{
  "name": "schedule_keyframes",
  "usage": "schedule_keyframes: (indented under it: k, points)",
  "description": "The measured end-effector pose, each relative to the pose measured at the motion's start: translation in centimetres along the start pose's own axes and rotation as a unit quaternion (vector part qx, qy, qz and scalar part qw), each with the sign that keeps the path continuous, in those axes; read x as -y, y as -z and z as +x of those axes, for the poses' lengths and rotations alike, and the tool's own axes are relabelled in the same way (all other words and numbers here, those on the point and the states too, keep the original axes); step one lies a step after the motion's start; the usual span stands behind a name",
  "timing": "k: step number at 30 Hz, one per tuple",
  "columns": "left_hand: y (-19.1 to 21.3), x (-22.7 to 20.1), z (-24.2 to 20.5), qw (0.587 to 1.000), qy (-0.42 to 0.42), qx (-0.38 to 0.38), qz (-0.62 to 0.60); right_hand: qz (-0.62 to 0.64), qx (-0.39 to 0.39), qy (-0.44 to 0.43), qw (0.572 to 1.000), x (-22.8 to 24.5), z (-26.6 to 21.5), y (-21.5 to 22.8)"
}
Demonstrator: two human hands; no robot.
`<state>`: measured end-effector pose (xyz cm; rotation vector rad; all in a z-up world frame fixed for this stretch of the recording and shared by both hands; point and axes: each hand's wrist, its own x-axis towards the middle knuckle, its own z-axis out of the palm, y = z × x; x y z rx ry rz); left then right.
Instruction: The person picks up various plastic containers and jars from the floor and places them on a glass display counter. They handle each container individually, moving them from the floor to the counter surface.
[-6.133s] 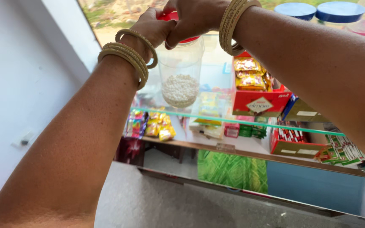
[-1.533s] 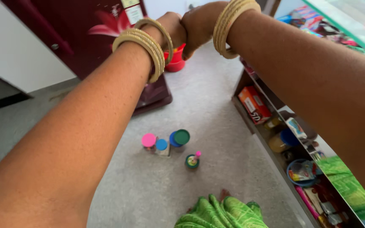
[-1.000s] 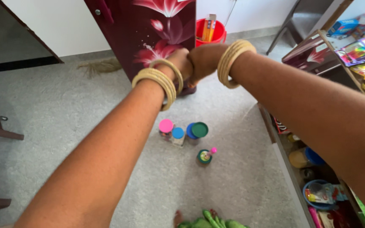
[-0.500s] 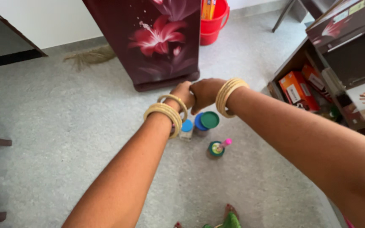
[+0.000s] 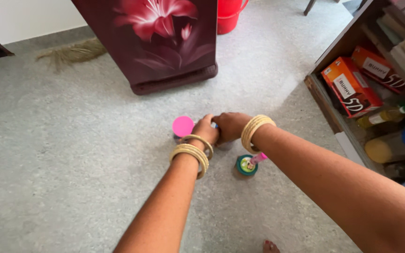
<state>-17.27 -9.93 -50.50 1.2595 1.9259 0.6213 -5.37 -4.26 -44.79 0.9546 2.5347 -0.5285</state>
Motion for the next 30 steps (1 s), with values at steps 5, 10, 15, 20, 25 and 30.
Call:
schedule_keyframes:
  k: [5, 10, 15, 20, 25, 30]
  points:
    - [-6.5, 4.1, 3.2, 0.997, 0.025, 0.000, -0.071, 0.009, -0.040, 0.036, 0.999, -3.8, 2.6, -6.0]
    - [-11.1, 10.6, 6.5, 0.998, -0.012, -0.045, -0.041, 0.022, -0.052, 0.050, 0.997, -5.5, 6.6, -12.0]
    - [-12.0, 16.6, 9.6, 0.992, -0.012, -0.120, -0.046, 0.031, -0.139, 0.073, 0.987, -5.3, 12.2, -16.8]
    - [-12.3, 19.3, 11.4, 0.985, -0.042, -0.160, -0.039, 0.000, -0.140, 0.062, 0.988, -5.0, 16.1, -18.7]
    - [-12.2, 20.8, 11.9, 0.989, -0.031, -0.145, -0.030, 0.041, -0.167, 0.019, 0.985, -4.0, 16.4, -18.8]
    - [-12.0, 21.0, 11.6, 0.985, -0.036, -0.168, -0.030, 0.041, -0.227, 0.009, 0.973, -2.3, 15.3, -18.1]
